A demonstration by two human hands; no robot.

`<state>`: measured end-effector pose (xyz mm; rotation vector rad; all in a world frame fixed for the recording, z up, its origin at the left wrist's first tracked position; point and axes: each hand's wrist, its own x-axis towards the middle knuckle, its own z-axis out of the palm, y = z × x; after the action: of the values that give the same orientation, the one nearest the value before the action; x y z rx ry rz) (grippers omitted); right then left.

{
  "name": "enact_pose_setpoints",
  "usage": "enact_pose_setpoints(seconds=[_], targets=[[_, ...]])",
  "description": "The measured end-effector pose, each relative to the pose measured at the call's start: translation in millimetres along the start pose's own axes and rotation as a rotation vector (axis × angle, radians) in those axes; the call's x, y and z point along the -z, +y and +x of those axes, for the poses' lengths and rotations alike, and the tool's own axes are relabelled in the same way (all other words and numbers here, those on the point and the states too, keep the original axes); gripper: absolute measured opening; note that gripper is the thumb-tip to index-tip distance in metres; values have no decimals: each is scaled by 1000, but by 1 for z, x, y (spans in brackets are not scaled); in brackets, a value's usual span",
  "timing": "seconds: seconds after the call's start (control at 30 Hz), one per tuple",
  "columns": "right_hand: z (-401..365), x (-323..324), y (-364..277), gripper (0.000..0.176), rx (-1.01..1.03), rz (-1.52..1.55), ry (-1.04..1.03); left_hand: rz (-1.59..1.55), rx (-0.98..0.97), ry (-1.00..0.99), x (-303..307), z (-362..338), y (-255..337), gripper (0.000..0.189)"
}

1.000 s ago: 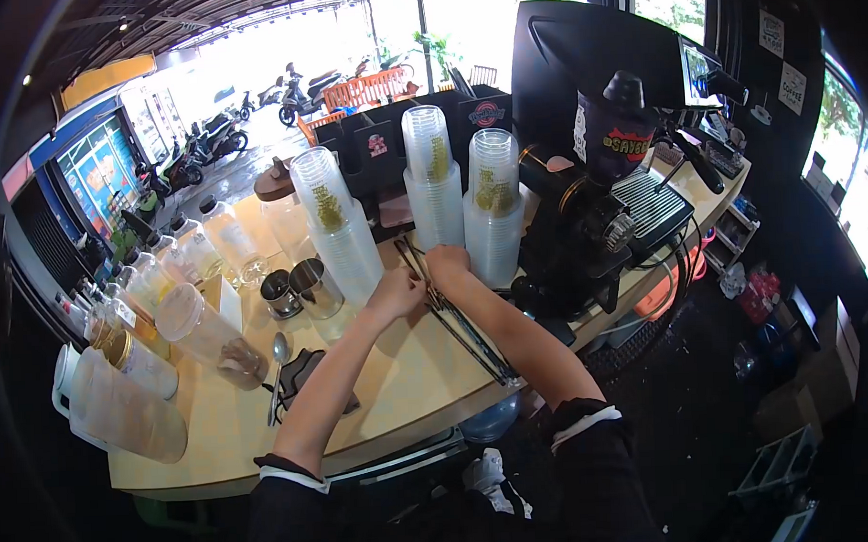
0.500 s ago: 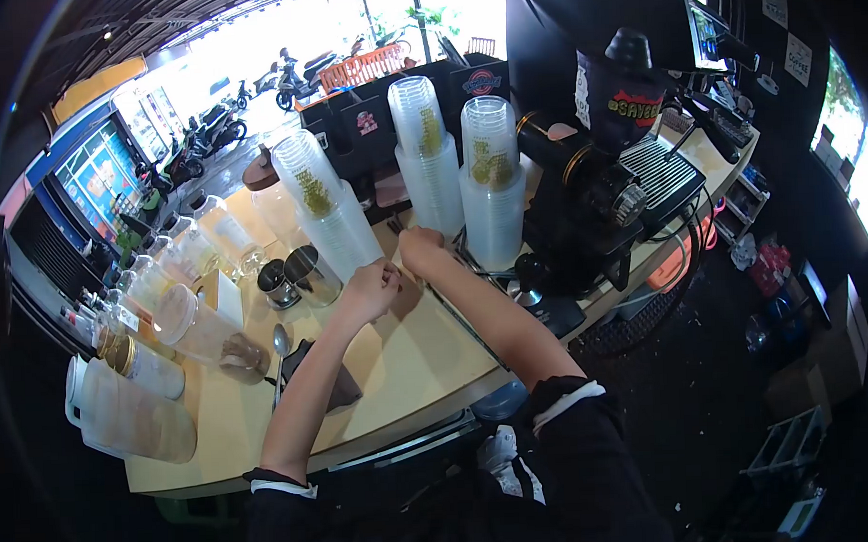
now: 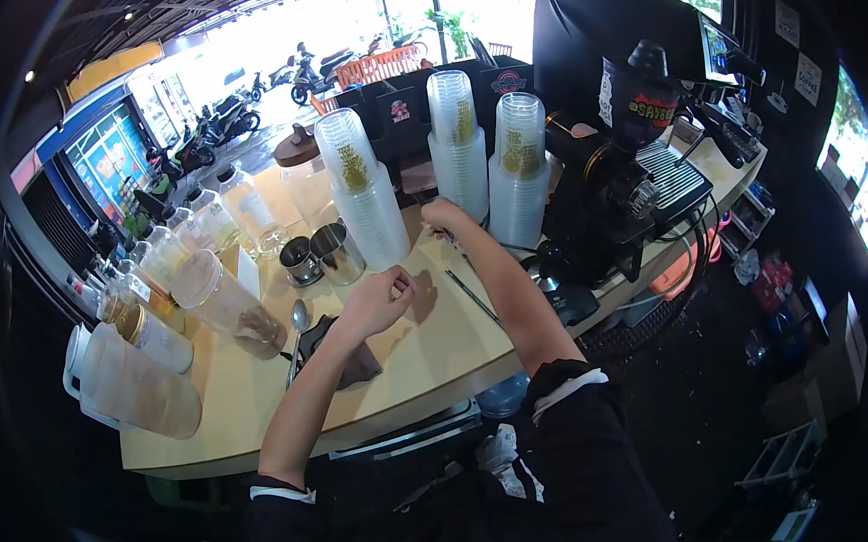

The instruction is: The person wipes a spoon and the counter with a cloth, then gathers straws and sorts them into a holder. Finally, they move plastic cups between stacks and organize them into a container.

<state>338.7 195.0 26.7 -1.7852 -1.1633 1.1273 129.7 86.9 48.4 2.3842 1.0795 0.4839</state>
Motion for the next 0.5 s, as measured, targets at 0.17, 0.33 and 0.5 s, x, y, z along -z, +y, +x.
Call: enact_pose_setpoints(seconds=[0.17, 0.33, 0.5], targets=[[-20, 7, 6, 18, -20, 267, -61, -20, -33, -29, -12, 0, -3, 27], [-37, 1, 9, 18, 162, 542, -12, -41, -69, -17, -20, 0, -4, 26], [-56, -11, -7, 15, 79, 956, -47, -38, -112, 19, -28, 6, -10, 27]])
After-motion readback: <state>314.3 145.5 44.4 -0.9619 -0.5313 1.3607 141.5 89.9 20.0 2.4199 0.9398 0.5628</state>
